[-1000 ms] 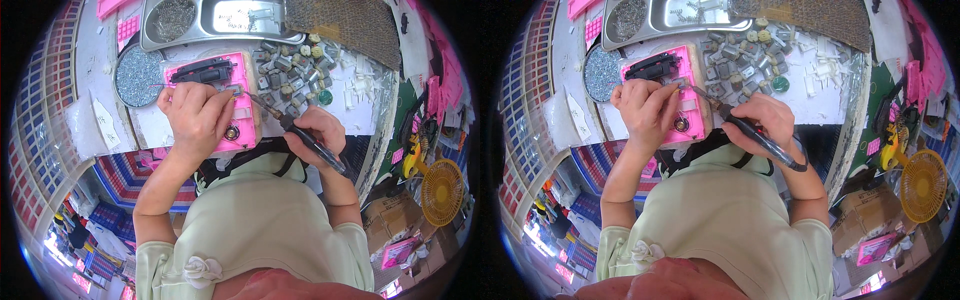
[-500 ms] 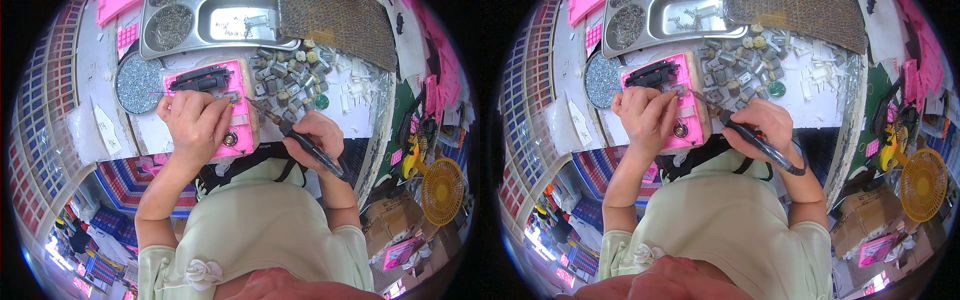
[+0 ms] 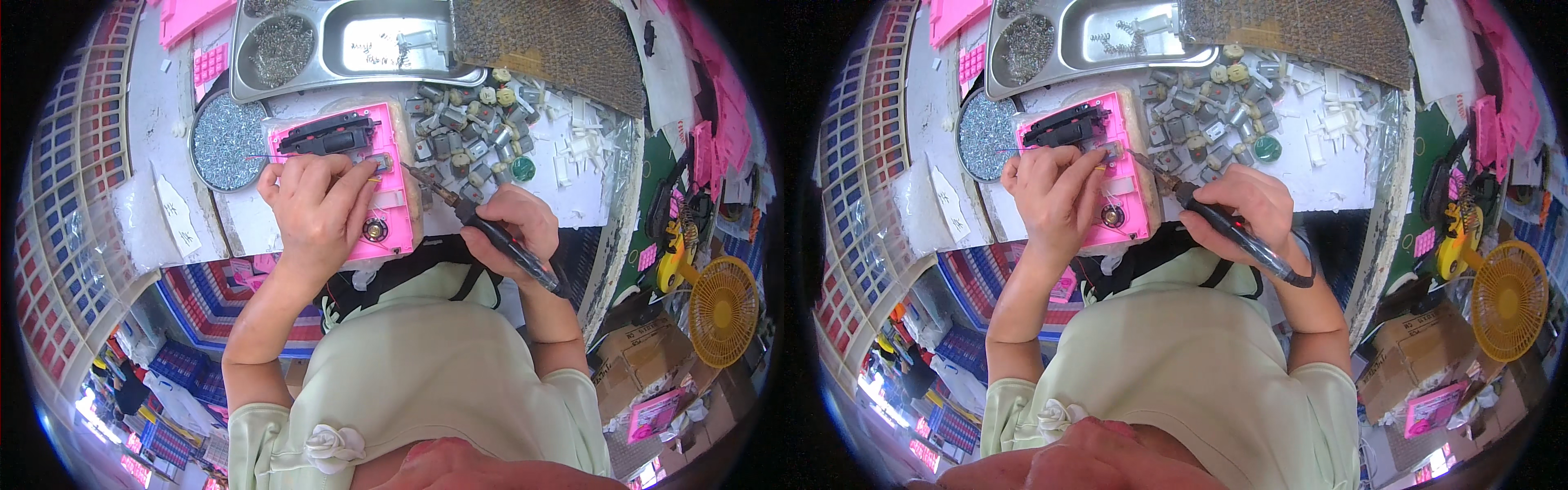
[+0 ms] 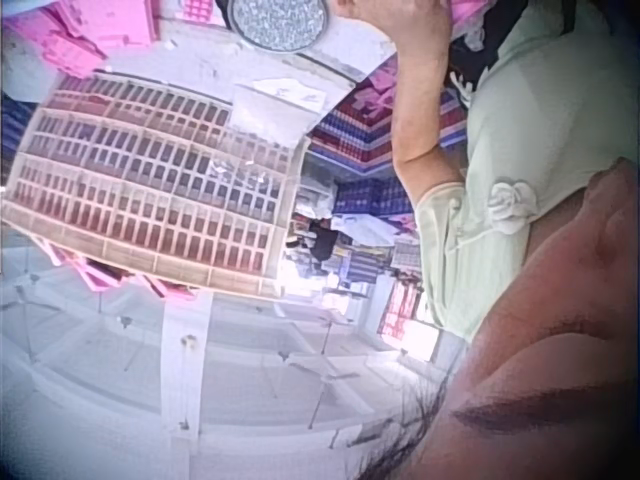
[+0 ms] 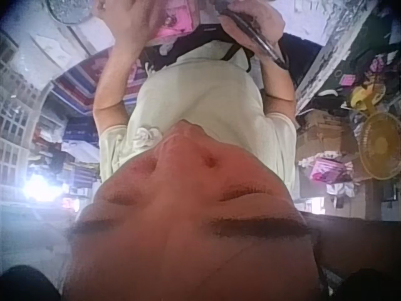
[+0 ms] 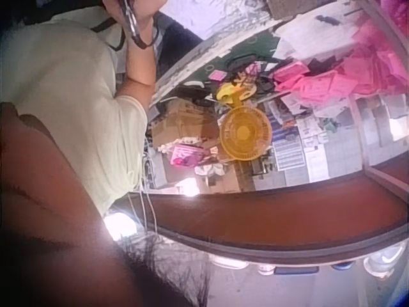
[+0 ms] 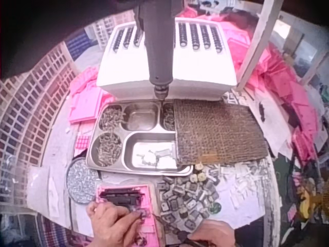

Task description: Assemble electronic components and wires into a pink toy casing using a soldering iron and electric screwdriver.

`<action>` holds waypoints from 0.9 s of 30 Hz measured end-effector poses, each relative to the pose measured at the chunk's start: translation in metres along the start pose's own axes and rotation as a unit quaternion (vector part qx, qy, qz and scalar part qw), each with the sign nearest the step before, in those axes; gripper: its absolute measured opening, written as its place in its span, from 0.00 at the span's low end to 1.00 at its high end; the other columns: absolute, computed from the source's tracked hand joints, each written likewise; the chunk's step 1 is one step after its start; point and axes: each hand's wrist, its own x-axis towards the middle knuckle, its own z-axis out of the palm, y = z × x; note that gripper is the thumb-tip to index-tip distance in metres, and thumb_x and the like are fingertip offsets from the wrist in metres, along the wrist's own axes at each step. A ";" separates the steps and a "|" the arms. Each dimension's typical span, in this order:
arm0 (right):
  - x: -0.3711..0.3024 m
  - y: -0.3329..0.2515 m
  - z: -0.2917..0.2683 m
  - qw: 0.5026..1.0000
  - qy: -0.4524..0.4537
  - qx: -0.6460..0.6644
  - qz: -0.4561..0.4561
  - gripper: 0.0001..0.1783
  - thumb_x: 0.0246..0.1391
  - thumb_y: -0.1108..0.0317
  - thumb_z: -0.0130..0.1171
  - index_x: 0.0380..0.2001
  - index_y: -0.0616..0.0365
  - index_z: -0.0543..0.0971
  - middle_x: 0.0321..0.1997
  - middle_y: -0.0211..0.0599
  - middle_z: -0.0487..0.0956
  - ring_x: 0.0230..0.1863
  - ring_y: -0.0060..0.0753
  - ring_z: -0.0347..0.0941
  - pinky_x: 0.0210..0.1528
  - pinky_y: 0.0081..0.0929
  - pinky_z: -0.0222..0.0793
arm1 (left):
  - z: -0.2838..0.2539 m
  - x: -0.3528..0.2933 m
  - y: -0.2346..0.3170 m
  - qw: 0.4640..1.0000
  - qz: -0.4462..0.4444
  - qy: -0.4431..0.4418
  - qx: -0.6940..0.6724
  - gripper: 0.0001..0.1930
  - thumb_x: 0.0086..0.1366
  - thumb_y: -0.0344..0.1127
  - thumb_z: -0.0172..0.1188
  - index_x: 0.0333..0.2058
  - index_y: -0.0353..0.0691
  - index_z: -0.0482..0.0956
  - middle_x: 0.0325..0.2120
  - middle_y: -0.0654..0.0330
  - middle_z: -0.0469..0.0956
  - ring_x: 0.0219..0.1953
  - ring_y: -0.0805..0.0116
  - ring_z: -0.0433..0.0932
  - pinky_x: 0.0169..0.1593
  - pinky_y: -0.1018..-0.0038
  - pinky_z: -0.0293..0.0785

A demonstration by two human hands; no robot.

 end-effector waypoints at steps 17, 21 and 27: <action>0.000 0.004 0.007 0.999 0.013 0.005 0.031 0.19 0.41 0.74 0.77 0.36 0.60 0.79 0.21 0.33 0.77 0.18 0.32 0.71 0.20 0.25 0.63 | 0.005 0.010 0.003 1.000 -0.008 0.016 -0.005 0.09 0.55 0.29 0.72 0.34 0.46 0.82 0.30 0.67 0.80 0.34 0.66 0.76 0.47 0.66 0.58; 0.002 0.006 0.008 1.000 0.008 -0.005 0.029 0.19 0.41 0.74 0.77 0.36 0.59 0.79 0.22 0.34 0.77 0.19 0.33 0.71 0.20 0.26 0.63 | 0.003 0.013 0.005 1.000 -0.017 -0.003 0.006 0.09 0.54 0.30 0.71 0.33 0.47 0.81 0.29 0.67 0.80 0.33 0.66 0.75 0.47 0.66 0.58; 0.002 0.010 0.013 1.000 0.010 -0.006 0.006 0.19 0.41 0.73 0.78 0.36 0.59 0.79 0.24 0.35 0.79 0.19 0.34 0.71 0.20 0.27 0.63 | 0.004 0.013 0.005 1.000 -0.023 -0.007 0.014 0.09 0.53 0.31 0.72 0.31 0.48 0.81 0.27 0.69 0.78 0.32 0.66 0.74 0.47 0.65 0.57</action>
